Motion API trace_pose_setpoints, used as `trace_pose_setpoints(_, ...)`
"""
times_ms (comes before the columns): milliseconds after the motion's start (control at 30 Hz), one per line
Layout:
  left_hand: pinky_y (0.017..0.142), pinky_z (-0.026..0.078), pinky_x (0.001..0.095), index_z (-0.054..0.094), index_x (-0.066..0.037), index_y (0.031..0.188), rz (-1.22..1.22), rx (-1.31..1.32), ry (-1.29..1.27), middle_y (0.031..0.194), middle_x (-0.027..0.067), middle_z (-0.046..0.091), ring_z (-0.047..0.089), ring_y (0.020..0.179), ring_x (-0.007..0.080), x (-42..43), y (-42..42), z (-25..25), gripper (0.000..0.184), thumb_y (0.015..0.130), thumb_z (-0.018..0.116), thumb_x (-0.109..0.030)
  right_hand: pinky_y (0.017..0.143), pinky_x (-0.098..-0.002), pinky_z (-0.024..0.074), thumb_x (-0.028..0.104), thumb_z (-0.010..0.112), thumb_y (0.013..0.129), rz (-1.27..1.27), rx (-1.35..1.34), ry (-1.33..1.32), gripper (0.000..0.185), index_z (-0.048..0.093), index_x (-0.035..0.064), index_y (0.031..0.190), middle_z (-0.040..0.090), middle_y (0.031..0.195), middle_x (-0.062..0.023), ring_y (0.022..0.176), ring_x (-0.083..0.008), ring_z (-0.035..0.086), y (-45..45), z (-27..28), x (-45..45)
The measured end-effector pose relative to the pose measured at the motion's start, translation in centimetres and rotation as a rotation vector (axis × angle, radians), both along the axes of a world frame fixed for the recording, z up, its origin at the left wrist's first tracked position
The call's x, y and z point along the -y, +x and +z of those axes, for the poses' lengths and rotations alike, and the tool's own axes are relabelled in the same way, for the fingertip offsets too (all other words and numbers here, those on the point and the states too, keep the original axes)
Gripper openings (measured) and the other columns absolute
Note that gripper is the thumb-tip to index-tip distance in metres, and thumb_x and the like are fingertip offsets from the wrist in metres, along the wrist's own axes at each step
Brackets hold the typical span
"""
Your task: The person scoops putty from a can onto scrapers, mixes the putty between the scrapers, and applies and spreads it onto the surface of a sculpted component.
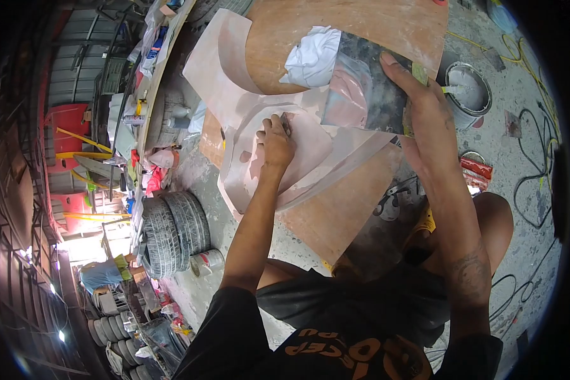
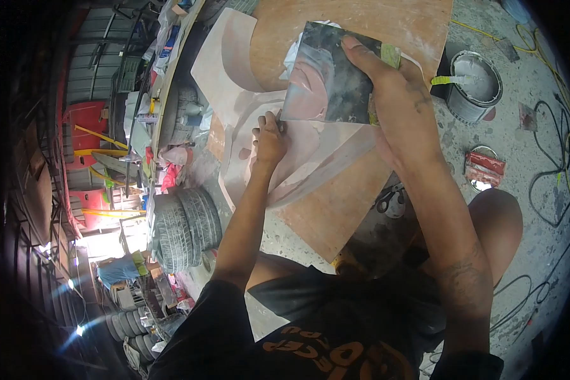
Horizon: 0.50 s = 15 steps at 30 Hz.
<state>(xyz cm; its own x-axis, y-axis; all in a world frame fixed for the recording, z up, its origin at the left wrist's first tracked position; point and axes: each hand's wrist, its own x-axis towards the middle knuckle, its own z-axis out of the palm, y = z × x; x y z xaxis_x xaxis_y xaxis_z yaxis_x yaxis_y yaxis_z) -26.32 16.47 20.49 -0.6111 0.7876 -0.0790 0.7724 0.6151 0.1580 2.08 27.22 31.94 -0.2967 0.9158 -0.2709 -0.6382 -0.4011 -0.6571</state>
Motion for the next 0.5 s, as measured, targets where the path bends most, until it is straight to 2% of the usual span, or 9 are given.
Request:
trace_pose_setpoints(67,0.089,0.038,0.0678,0.045,-0.01,0.119,0.01,-0.005,-0.009,0.129,0.014,0.045,0.045,0.112,0.0483,-0.3,0.5,0.1,0.039,0.084,0.062,-0.002,0.071,-0.0247,0.0436,0.023,0.077,0.086,0.015,0.001,-0.004,0.039,0.06,-0.0016,0.112,0.064,0.096,-0.0026,0.078,-0.0095,0.055,0.1,0.2,0.0)
trace_pose_setpoints(133,0.089,0.037,0.0679,0.045,-0.01,0.118,0.004,0.032,-0.011,0.129,0.0133,0.045,0.044,0.112,0.0486,-0.4,1.0,0.6,0.039,0.083,0.061,-0.001,0.091,-0.0303,0.0501,0.017,0.071,0.091,0.053,0.005,-0.032,0.04,0.06,-0.0007,0.124,0.066,0.117,-0.0073,0.105,-0.0153,0.063,0.4,0.5,0.0)
trace_pose_setpoints(267,0.089,0.037,0.0686,0.045,-0.01,0.118,-0.025,0.072,0.01,0.13,0.0118,0.045,0.043,0.113,0.0491,-0.3,0.4,0.1,0.041,0.081,0.06,0.001,0.092,-0.0308,0.0505,0.017,0.072,0.091,0.045,-0.019,-0.01,0.042,0.058,-0.0012,0.126,0.065,0.117,-0.0077,0.106,-0.0159,0.063,0.3,0.2,0.0)
trace_pose_setpoints(367,0.09,0.037,0.0668,0.045,-0.01,0.117,-0.209,0.03,0.011,0.13,0.0115,0.045,0.042,0.113,0.0489,0.2,-1.5,-1.5,0.042,0.08,0.06,0.001,0.092,-0.0313,0.0505,0.017,0.072,0.091,0.066,-0.011,0.017,0.043,0.057,-0.0014,0.127,0.065,0.118,-0.008,0.107,-0.0162,0.063,0.5,0.2,0.0)
trace_pose_setpoints(500,0.093,0.037,0.0625,0.046,-0.01,0.122,-0.19,0.036,0.031,0.129,0.0116,0.046,0.041,0.113,0.048,0.5,-0.4,-1.2,0.05,0.077,0.062,0.003,0.094,-0.0317,0.0503,0.017,0.071,0.092,0.084,-0.006,0.01,0.045,0.056,-0.0015,0.129,0.064,0.12,-0.0085,0.108,-0.0164,0.063,0.6,0.0,-0.2)
